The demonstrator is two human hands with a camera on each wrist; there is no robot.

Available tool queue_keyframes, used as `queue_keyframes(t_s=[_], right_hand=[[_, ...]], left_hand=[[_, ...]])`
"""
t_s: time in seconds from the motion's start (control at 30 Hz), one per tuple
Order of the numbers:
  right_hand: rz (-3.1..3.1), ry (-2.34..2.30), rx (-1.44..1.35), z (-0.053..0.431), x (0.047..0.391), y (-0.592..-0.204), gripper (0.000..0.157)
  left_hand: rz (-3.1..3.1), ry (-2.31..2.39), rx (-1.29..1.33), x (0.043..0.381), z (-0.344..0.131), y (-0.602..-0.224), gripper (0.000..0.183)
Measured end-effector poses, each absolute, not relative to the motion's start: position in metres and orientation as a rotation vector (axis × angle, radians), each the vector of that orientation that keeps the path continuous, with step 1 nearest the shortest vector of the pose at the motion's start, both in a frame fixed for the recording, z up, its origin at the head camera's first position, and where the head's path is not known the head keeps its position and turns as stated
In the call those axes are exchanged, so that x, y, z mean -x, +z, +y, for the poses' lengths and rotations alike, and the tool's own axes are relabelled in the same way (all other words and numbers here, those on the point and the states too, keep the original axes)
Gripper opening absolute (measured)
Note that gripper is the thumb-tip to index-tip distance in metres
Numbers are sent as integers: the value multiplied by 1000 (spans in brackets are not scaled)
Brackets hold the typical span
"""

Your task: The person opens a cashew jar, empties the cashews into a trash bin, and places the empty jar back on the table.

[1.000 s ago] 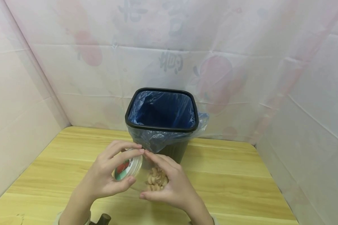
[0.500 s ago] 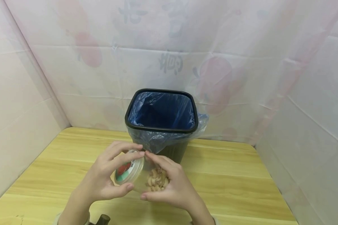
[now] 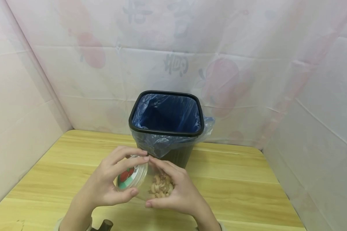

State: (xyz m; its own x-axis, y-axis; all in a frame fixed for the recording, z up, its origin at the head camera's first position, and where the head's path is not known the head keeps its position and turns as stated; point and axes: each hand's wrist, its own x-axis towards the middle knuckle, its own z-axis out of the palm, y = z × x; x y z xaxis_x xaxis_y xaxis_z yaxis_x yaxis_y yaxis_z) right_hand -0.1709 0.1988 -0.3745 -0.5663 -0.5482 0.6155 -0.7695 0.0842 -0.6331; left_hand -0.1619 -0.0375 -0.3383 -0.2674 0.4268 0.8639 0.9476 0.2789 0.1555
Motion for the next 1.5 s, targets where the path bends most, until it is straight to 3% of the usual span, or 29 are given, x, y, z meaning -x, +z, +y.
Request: queue_keyframes(t_s=[0.5,1.5], right_hand=[[-2138,1326,-1269,195,169,-373,100],[-2148,1449,-1308,199,169,-373,97]], left_hand=[[-1874,-896,1143,162,-37,-338,49],[-1833,-883,1201,161,-38,-337,54]])
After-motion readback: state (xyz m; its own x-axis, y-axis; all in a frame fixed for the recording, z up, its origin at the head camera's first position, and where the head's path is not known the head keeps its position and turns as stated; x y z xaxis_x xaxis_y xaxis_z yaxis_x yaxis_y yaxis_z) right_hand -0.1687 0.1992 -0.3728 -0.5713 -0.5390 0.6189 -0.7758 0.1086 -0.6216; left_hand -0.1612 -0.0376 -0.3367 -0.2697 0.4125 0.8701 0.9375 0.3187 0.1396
